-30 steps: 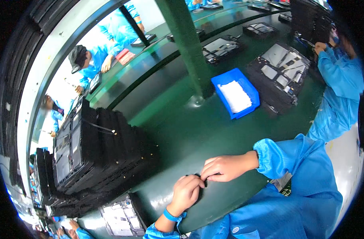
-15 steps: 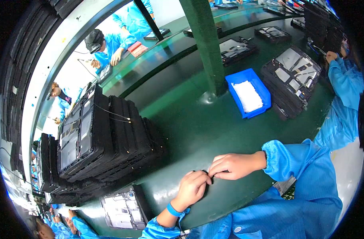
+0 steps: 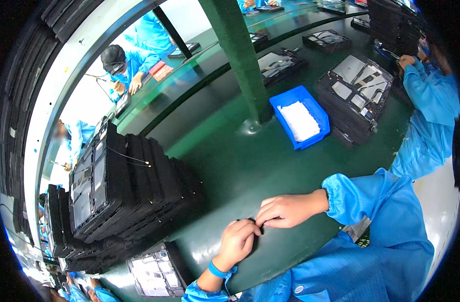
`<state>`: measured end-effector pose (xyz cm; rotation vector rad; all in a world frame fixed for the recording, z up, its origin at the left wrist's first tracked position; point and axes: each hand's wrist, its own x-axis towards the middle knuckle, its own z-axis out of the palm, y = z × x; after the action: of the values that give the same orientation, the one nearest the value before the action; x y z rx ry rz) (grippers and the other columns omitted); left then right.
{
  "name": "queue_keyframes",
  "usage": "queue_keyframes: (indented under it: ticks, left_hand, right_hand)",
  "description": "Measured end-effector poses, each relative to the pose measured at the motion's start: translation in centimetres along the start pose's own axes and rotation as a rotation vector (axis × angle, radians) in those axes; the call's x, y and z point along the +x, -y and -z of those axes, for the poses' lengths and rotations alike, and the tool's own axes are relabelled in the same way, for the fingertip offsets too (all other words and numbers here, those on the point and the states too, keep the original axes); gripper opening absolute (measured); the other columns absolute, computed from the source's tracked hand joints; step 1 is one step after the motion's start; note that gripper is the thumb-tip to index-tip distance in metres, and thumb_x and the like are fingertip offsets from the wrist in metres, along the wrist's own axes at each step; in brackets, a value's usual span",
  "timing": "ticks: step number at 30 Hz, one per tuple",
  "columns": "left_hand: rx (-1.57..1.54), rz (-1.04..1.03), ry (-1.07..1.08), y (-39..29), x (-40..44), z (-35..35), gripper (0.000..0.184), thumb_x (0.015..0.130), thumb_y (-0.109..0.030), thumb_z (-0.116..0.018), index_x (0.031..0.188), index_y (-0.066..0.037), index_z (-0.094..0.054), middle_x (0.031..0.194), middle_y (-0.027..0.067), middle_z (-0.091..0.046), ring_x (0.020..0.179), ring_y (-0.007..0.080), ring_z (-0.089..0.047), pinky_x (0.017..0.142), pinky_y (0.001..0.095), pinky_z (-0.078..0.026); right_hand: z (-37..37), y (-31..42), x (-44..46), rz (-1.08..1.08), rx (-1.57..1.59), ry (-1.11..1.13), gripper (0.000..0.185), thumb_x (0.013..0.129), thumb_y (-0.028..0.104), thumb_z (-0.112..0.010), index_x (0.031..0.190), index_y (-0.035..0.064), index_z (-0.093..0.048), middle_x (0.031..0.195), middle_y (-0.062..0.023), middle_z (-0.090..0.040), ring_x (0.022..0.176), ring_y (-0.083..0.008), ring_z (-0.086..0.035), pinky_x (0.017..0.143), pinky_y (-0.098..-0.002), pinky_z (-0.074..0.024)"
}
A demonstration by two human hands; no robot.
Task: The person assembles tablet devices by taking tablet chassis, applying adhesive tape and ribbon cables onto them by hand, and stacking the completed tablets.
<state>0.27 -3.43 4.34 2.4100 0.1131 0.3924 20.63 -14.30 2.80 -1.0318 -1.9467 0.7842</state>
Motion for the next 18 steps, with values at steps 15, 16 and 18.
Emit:
queue_keyframes:
  ticks: [15,16,18]
  left_hand:
    - [0.004,-0.004,0.005,-0.05,0.17,0.10,0.017,0.074,0.003,-0.052,0.077,-0.009,-0.064,0.083,0.0092,-0.066,0.076,0.0290,-0.062,0.067,0.0374,-0.045]
    - [0.003,-0.003,0.003,-0.03,0.17,0.07,0.017,0.074,0.003,-0.052,0.076,-0.009,-0.064,0.083,0.0092,-0.065,0.076,0.0290,-0.062,0.066,0.0374,-0.045]
    - [0.001,-0.005,0.001,-0.01,0.16,0.03,0.017,0.074,0.003,-0.053,0.076,-0.009,-0.064,0.083,0.0091,-0.065,0.075,0.0290,-0.062,0.066,0.0374,-0.045]
  right_hand:
    - [-0.05,0.07,-0.02,0.002,0.003,-0.019,0.018,0.089,0.010,-0.059,0.103,0.0021,-0.066,0.100,-0.0125,-0.067,0.097,-0.0303,-0.059,0.087,-0.0403,-0.0465]
    - [-0.02,0.07,-0.01,0.006,0.002,-0.021,0.018,0.089,0.010,-0.059,0.103,0.0021,-0.066,0.100,-0.0125,-0.067,0.096,-0.0303,-0.059,0.087,-0.0403,-0.0465]
    - [-0.07,0.04,-0.04,0.011,0.000,-0.026,0.018,0.088,0.010,-0.059,0.102,0.0022,-0.066,0.100,-0.0125,-0.067,0.096,-0.0303,-0.059,0.087,-0.0403,-0.0466]
